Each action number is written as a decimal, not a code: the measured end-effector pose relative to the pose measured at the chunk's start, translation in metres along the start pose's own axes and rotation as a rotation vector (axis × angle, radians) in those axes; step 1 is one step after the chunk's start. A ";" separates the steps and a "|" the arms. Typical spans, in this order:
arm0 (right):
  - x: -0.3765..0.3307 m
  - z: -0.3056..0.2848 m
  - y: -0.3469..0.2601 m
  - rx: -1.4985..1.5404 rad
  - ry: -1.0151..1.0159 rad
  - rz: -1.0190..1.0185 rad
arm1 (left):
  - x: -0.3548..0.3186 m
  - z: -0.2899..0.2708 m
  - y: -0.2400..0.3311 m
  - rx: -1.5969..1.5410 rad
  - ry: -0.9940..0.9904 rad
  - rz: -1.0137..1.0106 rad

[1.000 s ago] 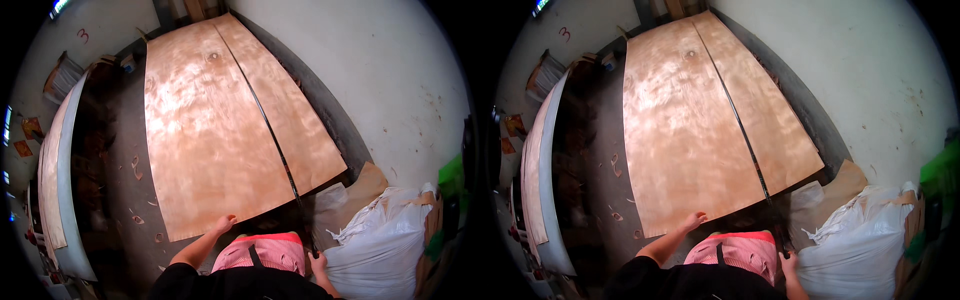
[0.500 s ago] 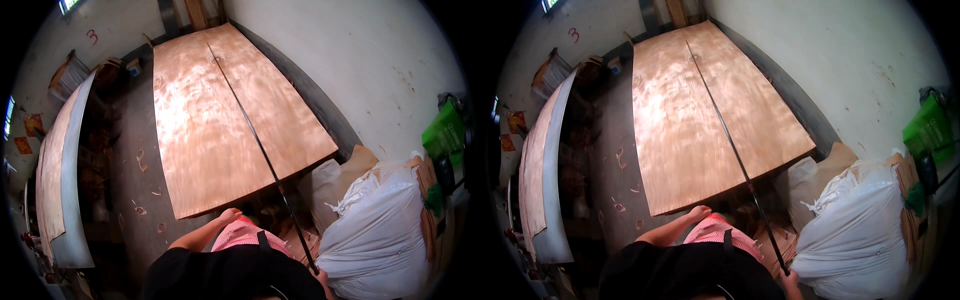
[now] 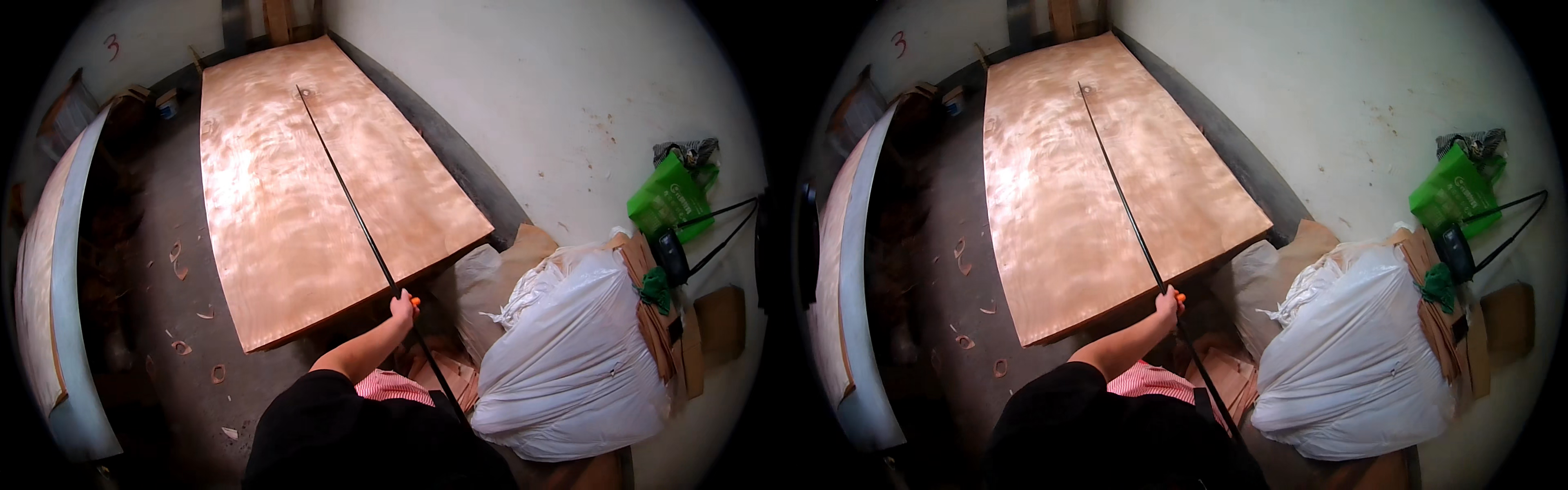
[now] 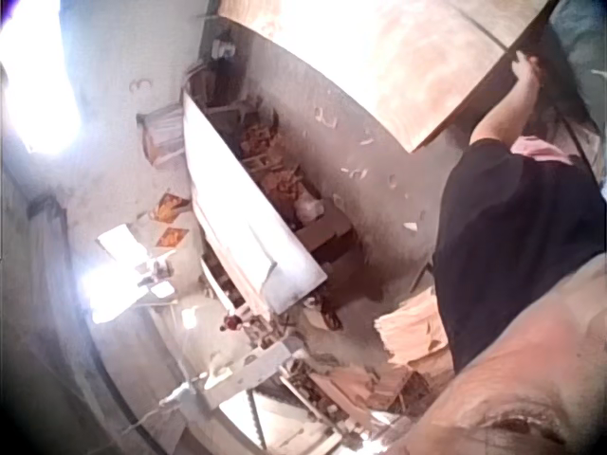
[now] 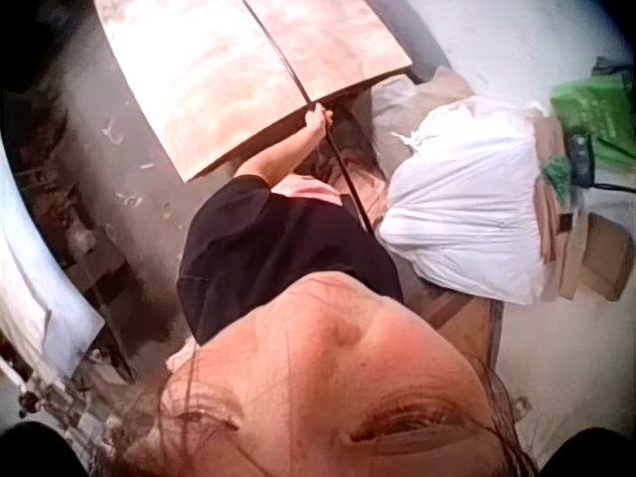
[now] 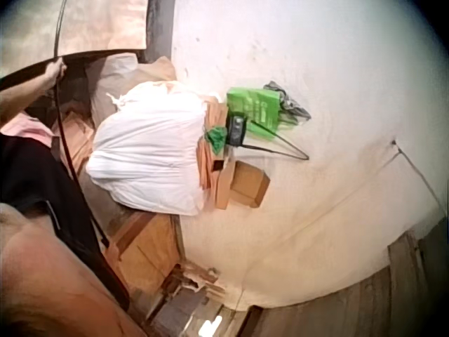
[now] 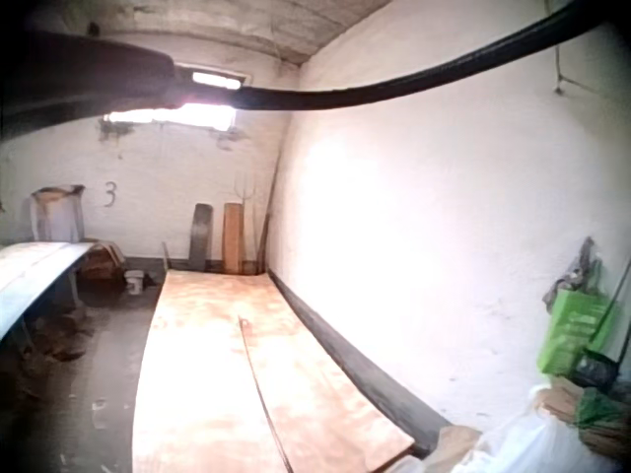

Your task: The person uses a utility knife and a metal ruler to cut straight lines on a large sheet of plywood. They then use a long flexible ruler to cut curved lines, separating the sheet into smaller pieces.

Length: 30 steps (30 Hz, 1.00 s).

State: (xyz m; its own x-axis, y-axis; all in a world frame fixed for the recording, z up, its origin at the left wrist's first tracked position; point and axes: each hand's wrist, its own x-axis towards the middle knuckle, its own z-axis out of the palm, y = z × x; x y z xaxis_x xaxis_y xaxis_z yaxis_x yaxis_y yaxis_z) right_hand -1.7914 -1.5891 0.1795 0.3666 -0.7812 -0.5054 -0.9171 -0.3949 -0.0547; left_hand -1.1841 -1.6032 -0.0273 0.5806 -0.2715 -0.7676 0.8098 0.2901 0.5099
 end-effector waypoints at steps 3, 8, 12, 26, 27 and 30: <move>-0.011 -0.004 0.003 -0.012 0.013 0.012 | -0.059 0.006 -0.035 0.045 -0.038 -0.058; -0.018 -0.008 0.003 -0.043 0.017 0.009 | -0.115 -0.007 -0.090 -0.015 -0.132 -0.229; -0.025 -0.010 0.004 -0.053 0.007 0.016 | -0.127 -0.014 -0.088 0.049 -0.195 -0.341; -0.029 -0.025 0.004 -0.088 -0.011 0.005 | -0.082 0.004 -0.061 0.074 -0.250 -0.266; -0.030 -0.026 0.005 -0.090 -0.010 0.004 | -0.083 0.003 -0.060 0.070 -0.261 -0.254; -0.033 -0.028 0.007 -0.097 -0.001 -0.002 | -0.094 -0.005 -0.055 0.049 -0.301 -0.224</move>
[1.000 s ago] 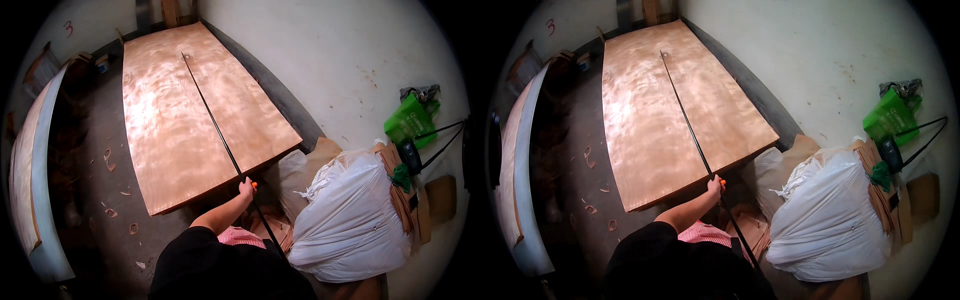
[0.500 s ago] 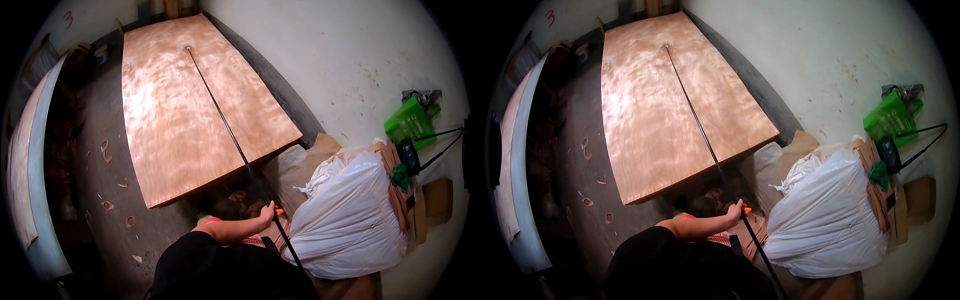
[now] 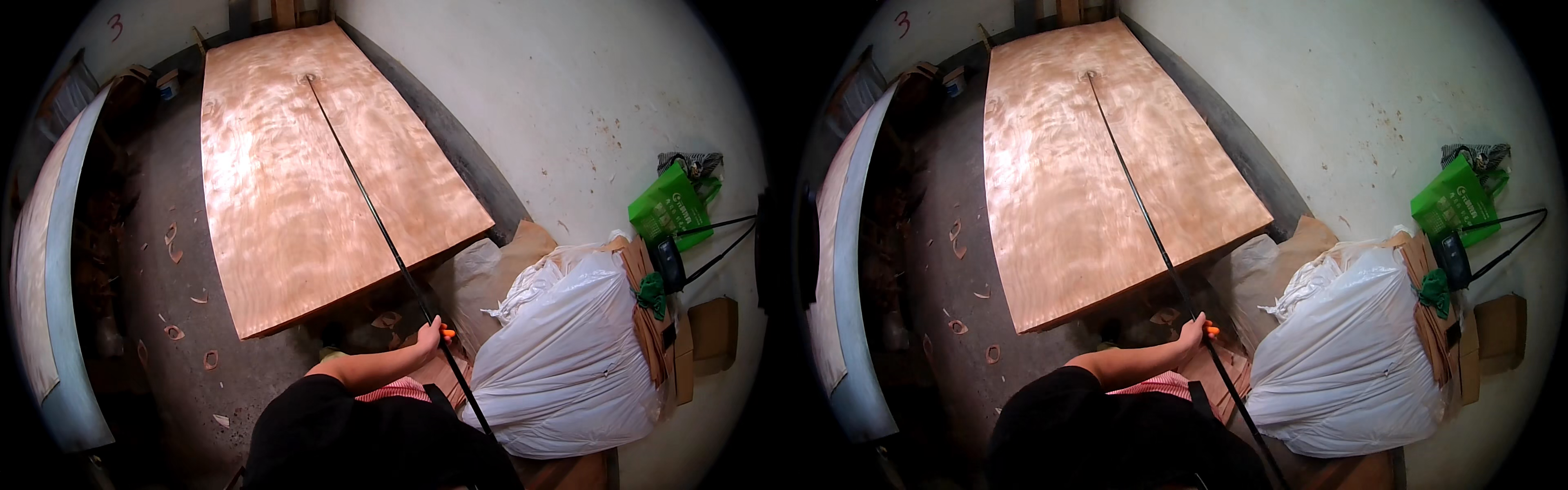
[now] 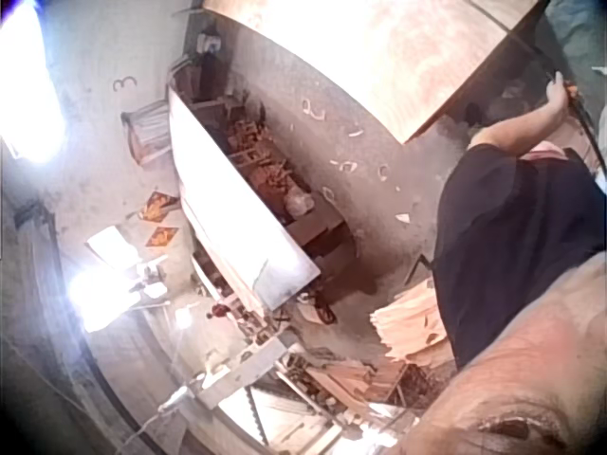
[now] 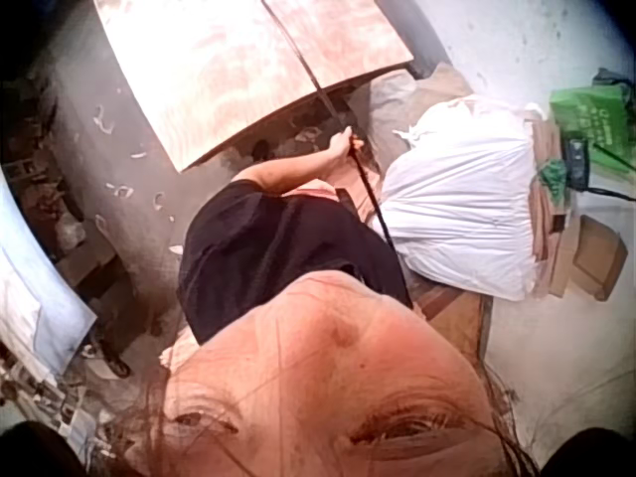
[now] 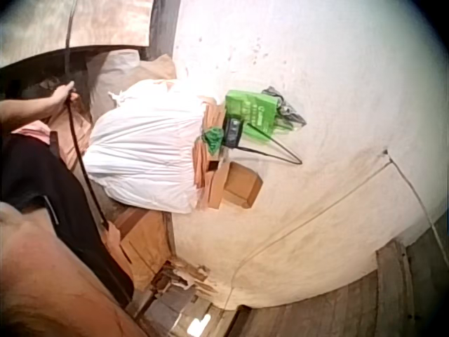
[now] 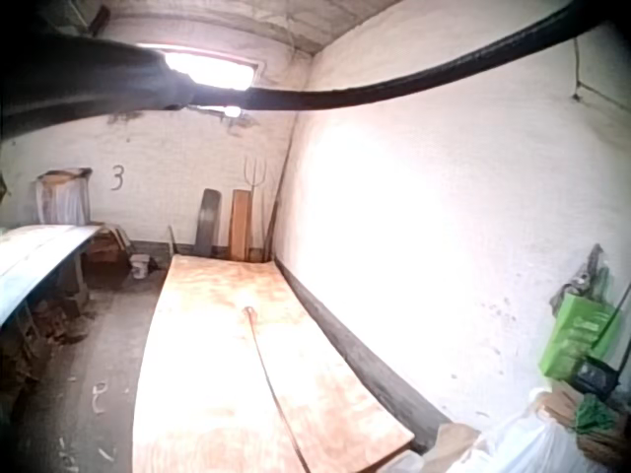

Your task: The person uses a utility knife and a metal ruler to cut straight lines on a large sheet of plywood. They then use a long flexible ruler to cut curved lines, separating the sheet into smaller pieces.

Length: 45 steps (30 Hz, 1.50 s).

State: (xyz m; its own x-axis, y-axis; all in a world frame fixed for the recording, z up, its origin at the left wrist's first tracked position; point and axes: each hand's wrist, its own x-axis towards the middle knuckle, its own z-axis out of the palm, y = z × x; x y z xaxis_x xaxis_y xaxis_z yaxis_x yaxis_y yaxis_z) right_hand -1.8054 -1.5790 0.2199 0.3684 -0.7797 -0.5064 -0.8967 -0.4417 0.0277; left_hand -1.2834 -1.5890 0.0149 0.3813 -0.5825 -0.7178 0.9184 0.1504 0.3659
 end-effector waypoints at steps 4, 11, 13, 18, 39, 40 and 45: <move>-0.003 0.000 0.003 -0.001 0.025 -0.028 | -0.034 -0.025 0.008 -0.049 -0.082 0.019; 0.023 0.015 0.041 -0.238 0.175 -0.148 | -0.088 -0.066 0.033 0.024 -0.045 -0.088; 0.024 0.020 0.046 -0.206 0.168 -0.155 | -0.087 -0.062 0.037 0.026 -0.038 -0.081; 0.013 0.027 0.040 0.044 -0.058 -0.105 | -0.050 -0.060 0.019 0.174 -0.117 0.025; -0.009 0.048 0.013 0.080 -0.126 -0.008 | -0.032 -0.019 -0.047 0.480 -0.153 -0.127; -0.009 0.049 0.012 0.082 -0.128 -0.004 | -0.031 -0.020 -0.047 0.489 -0.152 -0.145; -0.003 0.047 0.008 0.081 -0.149 -0.014 | 0.015 -0.036 -0.052 0.576 -0.081 -0.001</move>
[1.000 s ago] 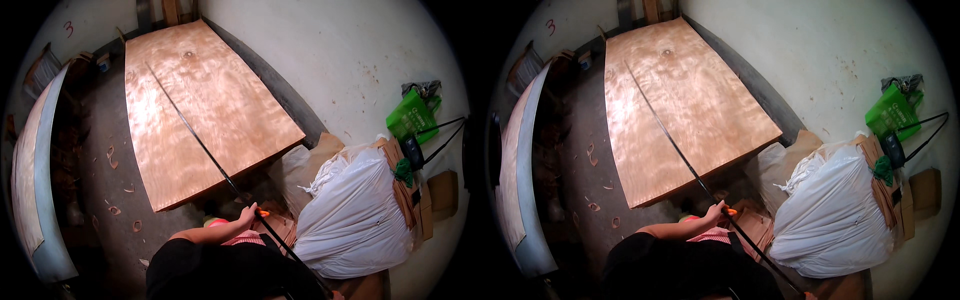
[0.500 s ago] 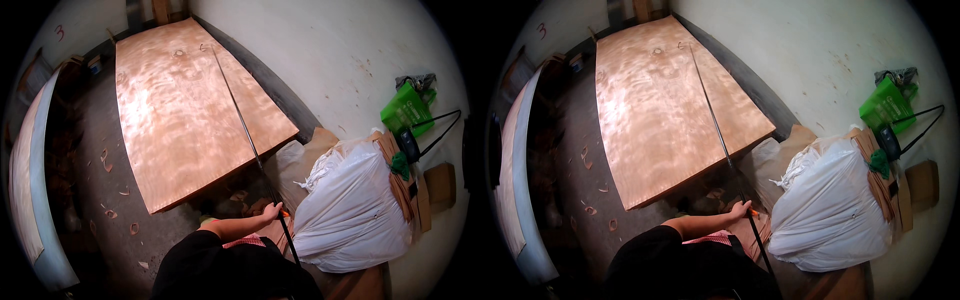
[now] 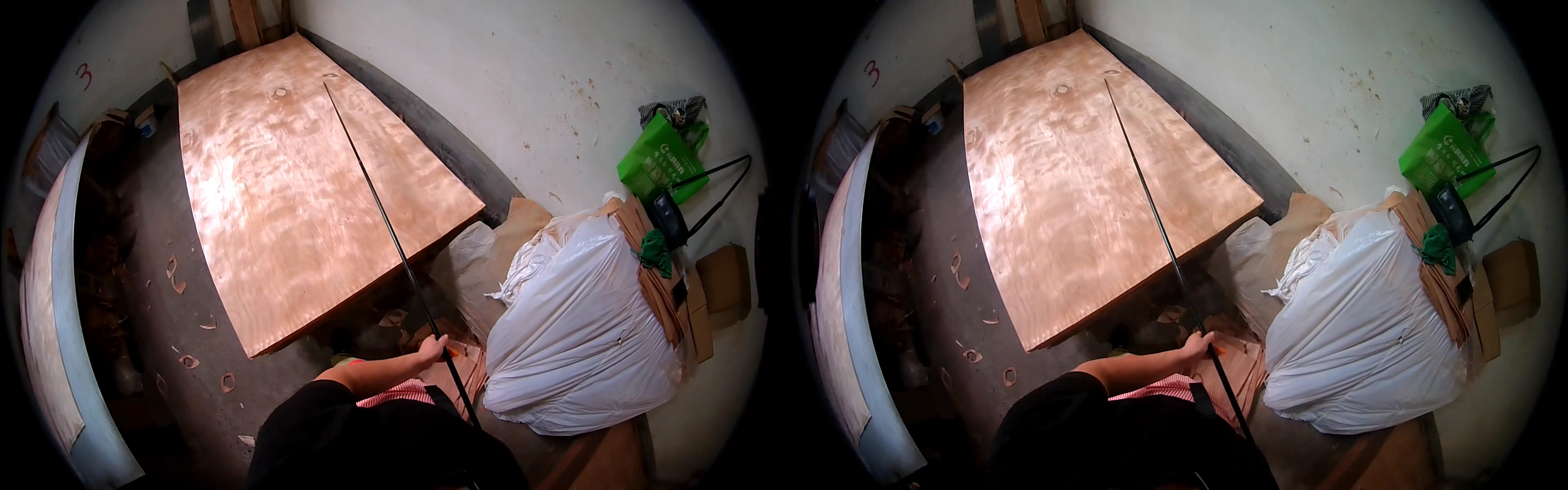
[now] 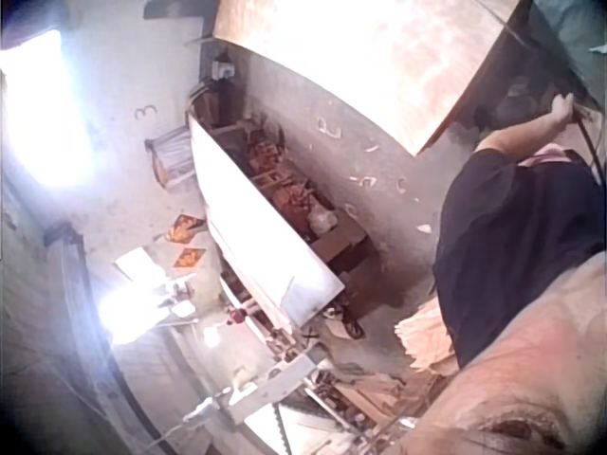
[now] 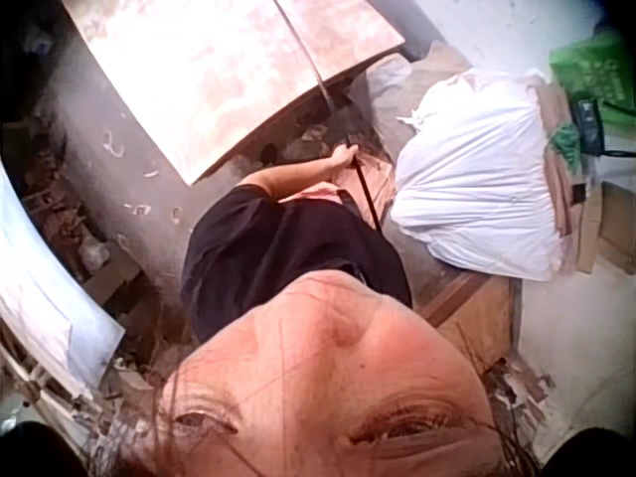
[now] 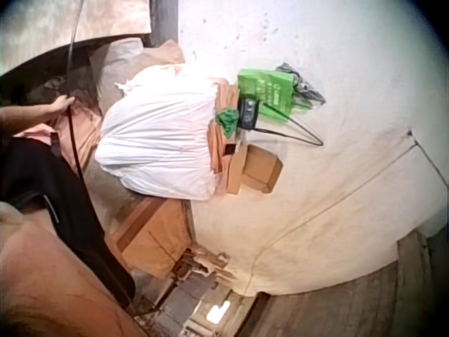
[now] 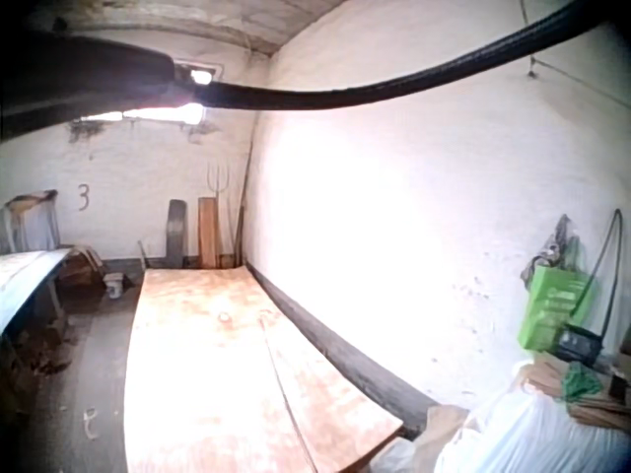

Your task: The person uses a utility knife and a metal ruler to cut straight lines on a large sheet of plywood. They then use a long flexible ruler to cut curved lines, separating the sheet into smaller pieces.

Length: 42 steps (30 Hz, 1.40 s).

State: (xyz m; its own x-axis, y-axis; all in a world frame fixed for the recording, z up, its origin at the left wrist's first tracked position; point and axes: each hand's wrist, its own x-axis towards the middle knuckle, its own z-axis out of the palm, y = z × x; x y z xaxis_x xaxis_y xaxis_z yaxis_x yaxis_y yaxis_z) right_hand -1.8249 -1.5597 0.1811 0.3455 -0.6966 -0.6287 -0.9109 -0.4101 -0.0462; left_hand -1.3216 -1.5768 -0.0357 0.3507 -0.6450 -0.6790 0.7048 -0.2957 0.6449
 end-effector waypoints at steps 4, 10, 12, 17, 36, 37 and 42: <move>-0.005 0.004 -0.005 0.019 -0.015 0.036 | 0.017 -0.004 0.030 0.295 0.161 0.164; -0.005 0.006 -0.020 0.013 -0.044 0.046 | 0.064 -0.007 0.085 0.182 0.050 0.152; -0.005 0.006 -0.024 0.019 -0.049 0.053 | 0.071 0.002 0.104 0.186 -0.009 0.175; 0.003 0.000 -0.033 0.002 -0.071 0.044 | 0.079 0.015 0.109 0.331 0.008 0.234; 0.145 0.035 -0.106 -0.228 -0.268 -0.468 | -0.135 -0.197 0.101 -0.211 0.379 0.421; 0.158 0.020 -0.126 -0.200 -0.371 -0.442 | -0.147 -0.216 0.096 -0.289 0.414 0.482; 0.171 -0.003 -0.213 -0.140 -0.173 -0.704 | -0.237 -0.266 0.110 -0.483 0.534 0.742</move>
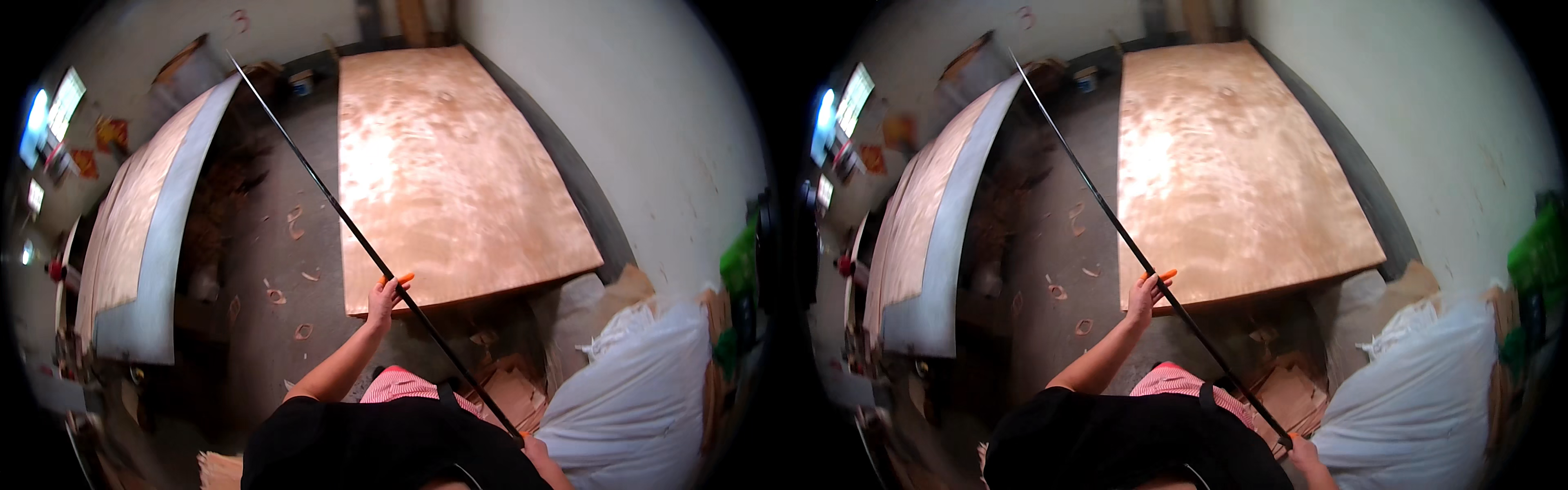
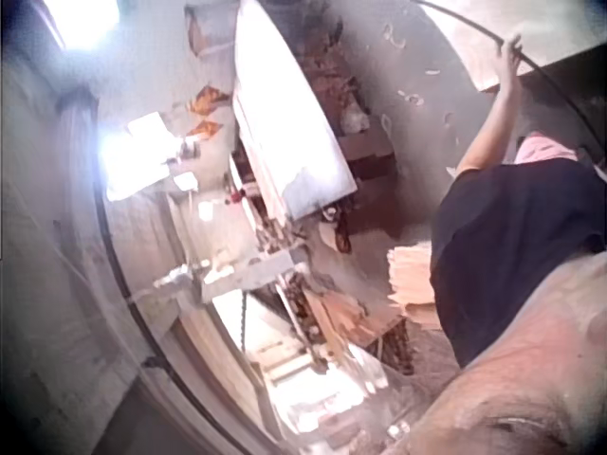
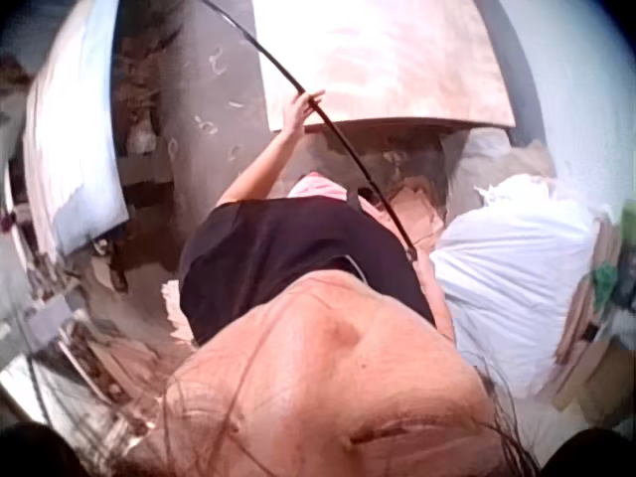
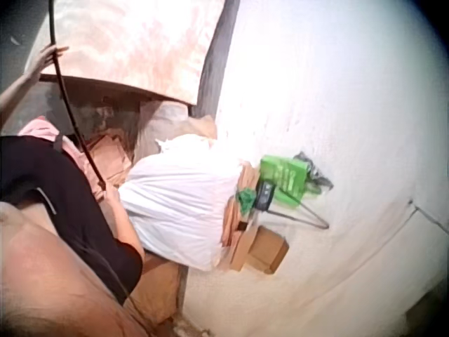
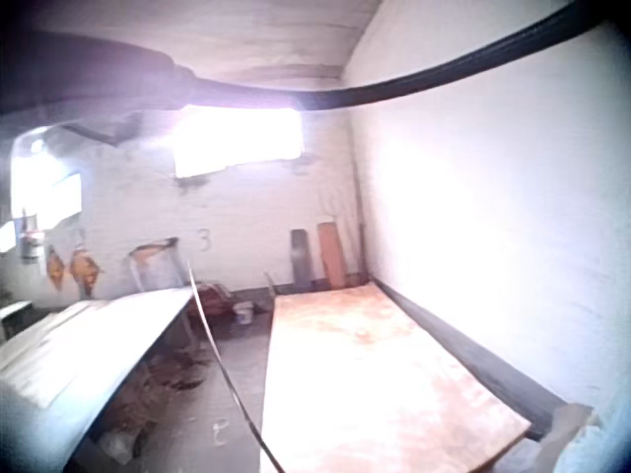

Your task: The person uses a utility knife and a metal ruler to cut straight lines on a large sheet of plywood. They then use a long flexible ruler to cut curved lines, separating the sheet into smaller pieces.

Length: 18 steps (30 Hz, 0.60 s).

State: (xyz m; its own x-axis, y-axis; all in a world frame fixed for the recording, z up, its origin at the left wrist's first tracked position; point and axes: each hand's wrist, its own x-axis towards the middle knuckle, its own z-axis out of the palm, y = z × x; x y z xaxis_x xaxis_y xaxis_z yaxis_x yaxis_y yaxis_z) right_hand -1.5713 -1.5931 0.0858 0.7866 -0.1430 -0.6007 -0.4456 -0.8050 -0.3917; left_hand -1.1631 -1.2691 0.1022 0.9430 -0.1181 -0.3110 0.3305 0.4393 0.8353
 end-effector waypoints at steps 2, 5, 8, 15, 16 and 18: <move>0.020 -0.002 -0.028 -0.027 0.088 -0.159 | -0.017 -0.022 0.022 -0.038 0.031 0.086; 0.034 -0.005 -0.096 0.047 0.162 -0.338 | -0.041 -0.054 0.037 -0.066 0.032 0.119; 0.049 0.018 -0.154 0.193 0.180 -0.415 | -0.072 -0.094 0.063 -0.033 0.060 0.147; 0.071 0.086 -0.298 0.353 0.007 -0.369 | -0.104 -0.268 0.096 0.136 0.034 0.021; 0.078 0.098 -0.312 0.412 -0.022 -0.363 | -0.114 -0.284 0.102 0.119 0.057 0.023; 0.093 0.119 -0.349 0.537 -0.043 -0.463 | -0.131 -0.315 0.107 0.112 0.091 0.003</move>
State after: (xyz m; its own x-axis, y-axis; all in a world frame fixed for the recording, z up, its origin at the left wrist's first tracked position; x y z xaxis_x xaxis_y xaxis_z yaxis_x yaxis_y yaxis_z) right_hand -1.3934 -1.2572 0.0833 0.9336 0.1768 -0.3118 -0.2273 -0.3806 -0.8964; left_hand -1.2636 -0.9256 0.0898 0.9382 -0.0337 -0.3443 0.3350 0.3370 0.8799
